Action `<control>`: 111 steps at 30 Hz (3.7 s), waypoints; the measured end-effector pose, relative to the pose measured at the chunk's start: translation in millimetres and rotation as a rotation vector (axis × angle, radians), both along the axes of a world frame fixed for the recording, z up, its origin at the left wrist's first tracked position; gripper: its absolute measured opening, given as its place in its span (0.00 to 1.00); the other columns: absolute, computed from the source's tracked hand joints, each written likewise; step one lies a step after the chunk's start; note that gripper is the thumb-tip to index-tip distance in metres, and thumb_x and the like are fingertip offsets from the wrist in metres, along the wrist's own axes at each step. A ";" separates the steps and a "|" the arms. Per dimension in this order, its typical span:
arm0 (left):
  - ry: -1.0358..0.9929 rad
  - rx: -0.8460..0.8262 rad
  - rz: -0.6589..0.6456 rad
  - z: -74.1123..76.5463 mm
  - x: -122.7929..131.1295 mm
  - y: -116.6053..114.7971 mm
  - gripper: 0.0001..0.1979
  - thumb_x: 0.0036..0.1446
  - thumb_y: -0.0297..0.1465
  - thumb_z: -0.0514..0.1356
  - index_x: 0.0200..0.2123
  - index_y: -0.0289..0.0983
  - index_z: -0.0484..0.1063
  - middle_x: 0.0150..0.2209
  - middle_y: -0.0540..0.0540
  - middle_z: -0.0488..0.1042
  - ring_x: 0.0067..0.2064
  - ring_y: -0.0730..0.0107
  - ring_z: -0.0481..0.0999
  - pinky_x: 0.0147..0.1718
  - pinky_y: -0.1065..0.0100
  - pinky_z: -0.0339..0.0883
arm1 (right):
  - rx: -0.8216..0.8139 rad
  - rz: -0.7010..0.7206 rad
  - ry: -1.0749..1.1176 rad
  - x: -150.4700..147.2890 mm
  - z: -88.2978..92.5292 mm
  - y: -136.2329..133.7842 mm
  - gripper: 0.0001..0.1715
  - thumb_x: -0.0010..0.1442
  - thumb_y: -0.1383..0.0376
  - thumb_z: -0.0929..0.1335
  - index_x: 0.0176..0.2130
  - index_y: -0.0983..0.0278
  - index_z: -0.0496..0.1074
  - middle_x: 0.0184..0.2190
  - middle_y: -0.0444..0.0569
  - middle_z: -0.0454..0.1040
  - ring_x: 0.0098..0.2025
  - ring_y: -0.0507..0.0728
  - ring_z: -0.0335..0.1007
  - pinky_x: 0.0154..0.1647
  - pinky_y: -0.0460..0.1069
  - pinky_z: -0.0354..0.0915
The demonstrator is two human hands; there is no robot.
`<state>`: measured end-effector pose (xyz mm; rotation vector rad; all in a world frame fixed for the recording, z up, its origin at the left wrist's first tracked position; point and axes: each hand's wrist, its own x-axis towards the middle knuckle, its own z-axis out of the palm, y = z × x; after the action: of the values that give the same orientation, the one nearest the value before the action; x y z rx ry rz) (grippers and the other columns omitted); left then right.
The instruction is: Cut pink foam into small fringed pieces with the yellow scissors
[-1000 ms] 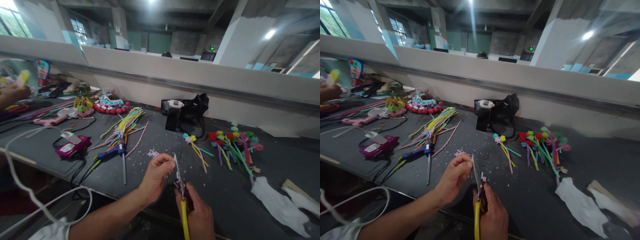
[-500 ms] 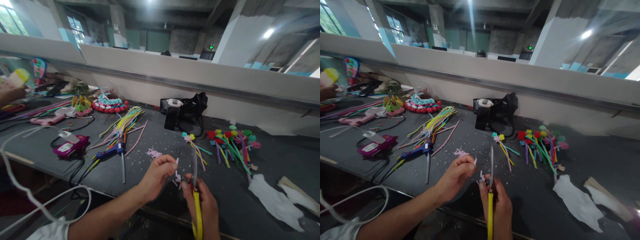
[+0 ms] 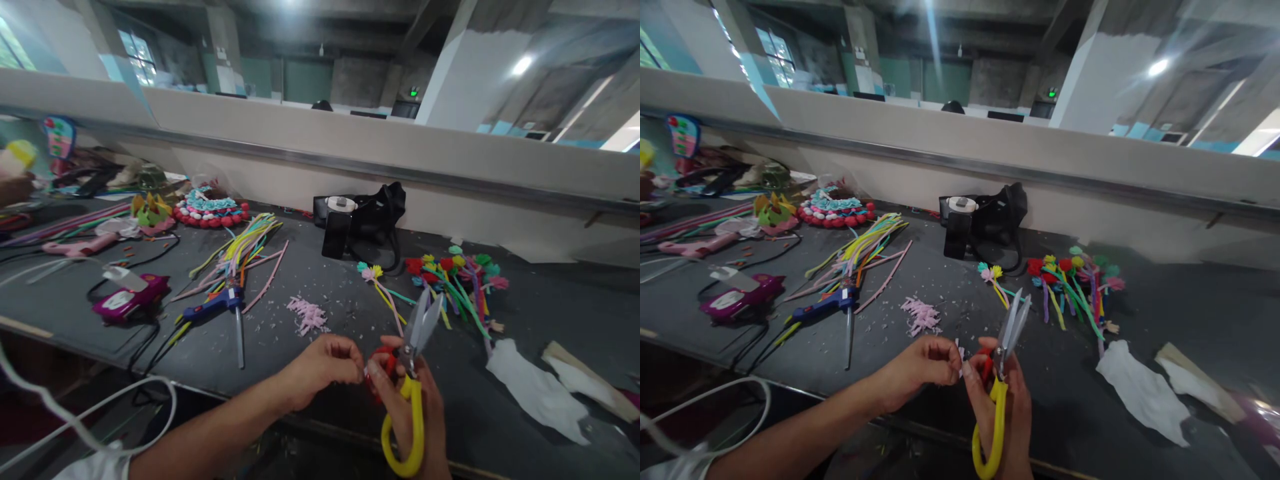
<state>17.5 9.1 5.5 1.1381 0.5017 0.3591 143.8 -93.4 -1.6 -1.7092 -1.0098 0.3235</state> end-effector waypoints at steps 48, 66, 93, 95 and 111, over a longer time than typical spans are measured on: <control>-0.298 -0.132 0.529 16.7 -5.0 6.4 0.04 0.45 0.28 0.66 0.26 0.35 0.73 0.24 0.52 0.67 0.26 0.77 0.61 0.29 0.72 0.54 | 0.051 0.073 -0.639 -17.1 -47.1 -2.6 0.21 0.63 0.56 0.64 0.47 0.67 0.73 0.34 0.51 0.80 0.31 0.54 0.78 0.30 0.44 0.70; -0.257 -0.050 0.546 19.9 -4.4 7.4 0.04 0.44 0.28 0.65 0.25 0.35 0.72 0.23 0.52 0.66 0.26 0.77 0.60 0.29 0.73 0.54 | 0.072 0.095 -0.549 -14.7 -39.8 -1.8 0.15 0.63 0.58 0.64 0.42 0.65 0.74 0.27 0.46 0.79 0.24 0.51 0.76 0.24 0.41 0.66; 0.106 0.336 0.114 9.1 0.2 -1.2 0.06 0.47 0.32 0.61 0.24 0.34 0.72 0.22 0.51 0.69 0.26 0.75 0.64 0.28 0.72 0.57 | -0.039 -0.032 -0.026 -2.1 10.5 5.2 0.19 0.55 0.55 0.68 0.43 0.63 0.68 0.25 0.42 0.72 0.22 0.51 0.70 0.25 0.45 0.68; 0.038 0.152 0.105 9.8 0.4 -0.3 0.07 0.44 0.32 0.64 0.23 0.34 0.72 0.22 0.51 0.68 0.26 0.75 0.64 0.29 0.72 0.57 | -0.028 -0.019 -0.052 -2.5 11.8 6.3 0.19 0.55 0.54 0.68 0.43 0.63 0.69 0.26 0.43 0.73 0.23 0.51 0.71 0.27 0.45 0.69; -0.303 -0.159 0.621 24.6 -4.0 4.1 0.05 0.47 0.29 0.65 0.25 0.36 0.71 0.23 0.53 0.67 0.27 0.77 0.63 0.30 0.74 0.58 | 0.013 0.043 -0.558 -21.1 -36.4 5.3 0.18 0.61 0.55 0.65 0.45 0.64 0.72 0.30 0.47 0.78 0.28 0.53 0.75 0.28 0.43 0.68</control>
<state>13.4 13.2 30.0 0.7344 0.5965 0.9963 122.7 -88.0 -38.0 -1.8079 -1.4448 -0.1474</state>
